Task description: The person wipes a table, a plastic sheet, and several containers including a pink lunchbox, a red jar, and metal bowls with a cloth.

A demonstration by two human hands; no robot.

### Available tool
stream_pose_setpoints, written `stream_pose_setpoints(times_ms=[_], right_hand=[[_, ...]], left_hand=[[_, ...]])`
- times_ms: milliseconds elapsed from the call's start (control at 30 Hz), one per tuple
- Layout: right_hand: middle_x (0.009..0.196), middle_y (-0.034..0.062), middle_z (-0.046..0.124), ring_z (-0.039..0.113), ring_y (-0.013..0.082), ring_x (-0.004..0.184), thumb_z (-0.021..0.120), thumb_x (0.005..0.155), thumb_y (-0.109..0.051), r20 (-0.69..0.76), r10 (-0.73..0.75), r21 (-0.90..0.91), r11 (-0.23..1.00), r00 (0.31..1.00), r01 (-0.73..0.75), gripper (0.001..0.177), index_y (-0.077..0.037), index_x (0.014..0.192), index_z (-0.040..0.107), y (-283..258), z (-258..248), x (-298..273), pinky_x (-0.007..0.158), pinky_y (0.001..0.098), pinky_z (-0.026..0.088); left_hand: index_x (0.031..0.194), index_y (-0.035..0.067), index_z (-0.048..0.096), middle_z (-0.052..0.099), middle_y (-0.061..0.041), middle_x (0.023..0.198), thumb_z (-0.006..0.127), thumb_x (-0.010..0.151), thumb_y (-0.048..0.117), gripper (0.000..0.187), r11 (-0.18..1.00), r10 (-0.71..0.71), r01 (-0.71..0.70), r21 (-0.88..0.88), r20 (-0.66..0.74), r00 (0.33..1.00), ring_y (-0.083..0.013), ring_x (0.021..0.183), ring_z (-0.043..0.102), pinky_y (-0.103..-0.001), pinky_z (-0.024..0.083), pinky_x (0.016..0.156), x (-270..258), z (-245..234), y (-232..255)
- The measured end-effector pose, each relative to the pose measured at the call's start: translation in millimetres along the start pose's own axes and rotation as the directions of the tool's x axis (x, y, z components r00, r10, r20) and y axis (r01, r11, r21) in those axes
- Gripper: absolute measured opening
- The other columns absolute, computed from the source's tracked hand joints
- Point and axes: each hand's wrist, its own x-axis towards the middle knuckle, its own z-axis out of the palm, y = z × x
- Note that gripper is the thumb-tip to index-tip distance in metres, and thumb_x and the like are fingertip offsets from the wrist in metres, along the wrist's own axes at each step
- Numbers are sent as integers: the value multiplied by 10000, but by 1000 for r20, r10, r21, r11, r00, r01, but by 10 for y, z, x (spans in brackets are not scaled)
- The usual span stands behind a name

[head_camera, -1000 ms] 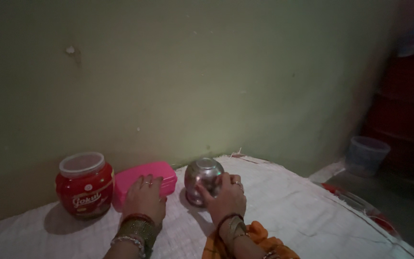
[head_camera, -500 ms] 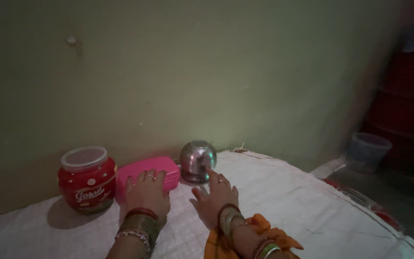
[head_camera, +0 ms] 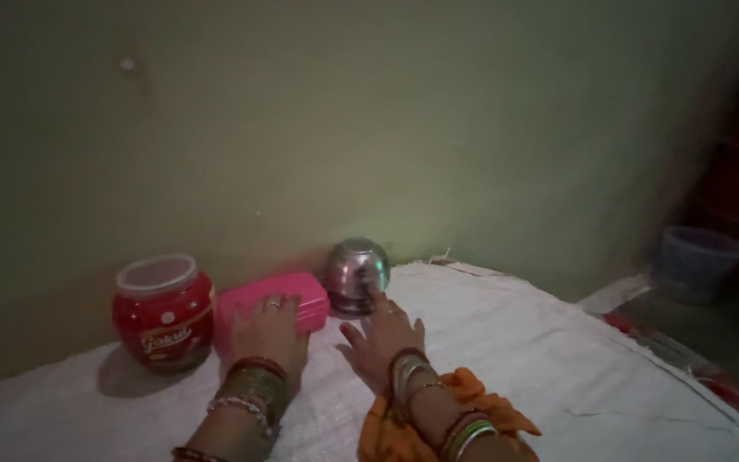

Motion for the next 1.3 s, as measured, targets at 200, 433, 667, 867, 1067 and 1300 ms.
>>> stream_pose_setpoints(times_ms=[200,433,667,867,1067,1300], right_hand=[[1321,168,579,556,303,1272,718,883,-491,-205,-95,100,988,974,117,841,-41,1479,331,200,167,112,1092,424,432],[1156,115,703,666,331,1077,647,923,-324,-613,-120,314,870,781,380,350,-109,1195,606,372,445,354,918,477,505],[1141,58,733,681,281,1091,667,896,-259,-694,-52,380,821,719,426,302,-126,1166,641,510,-36,-8,914,441,525],[1155,51,730,680,259,1120,678,883,-241,-678,-2,394,843,735,366,301,-125,1160,648,916,-408,-559,925,423,530],[1160,57,724,668,270,1123,677,890,-242,-651,86,368,905,754,214,293,-133,1160,644,1479,-565,-1237,943,423,523],[1143,65,732,665,285,1107,678,882,-245,-714,135,295,948,687,121,298,-142,1159,646,2276,-559,-1997,937,435,520]], left_hand=[[1580,195,215,138,-20,1682,436,1033,406,627,1000,-27,28,13,-55,998,-197,1544,121,-564,6,1240,28,53,52],[1560,212,311,263,8,1666,462,1037,410,580,999,40,-43,-24,-92,995,-169,1568,150,-572,7,1274,58,105,161],[1515,192,421,453,-7,1564,528,1028,336,519,971,141,-176,-161,-206,968,-184,1520,339,-552,105,1301,-84,-104,528],[1510,165,421,513,-75,1490,537,1019,328,530,926,281,-334,-179,-266,922,-229,1471,383,-500,175,1267,-358,-208,1015],[1456,143,463,496,-55,1509,518,995,261,480,817,403,-522,-246,-405,821,-227,1514,289,-487,181,1237,-713,-220,1626],[1465,158,457,504,-57,1501,534,985,287,504,706,555,-663,-248,-387,736,-224,1511,294,-472,189,1243,-1240,-111,2514]])
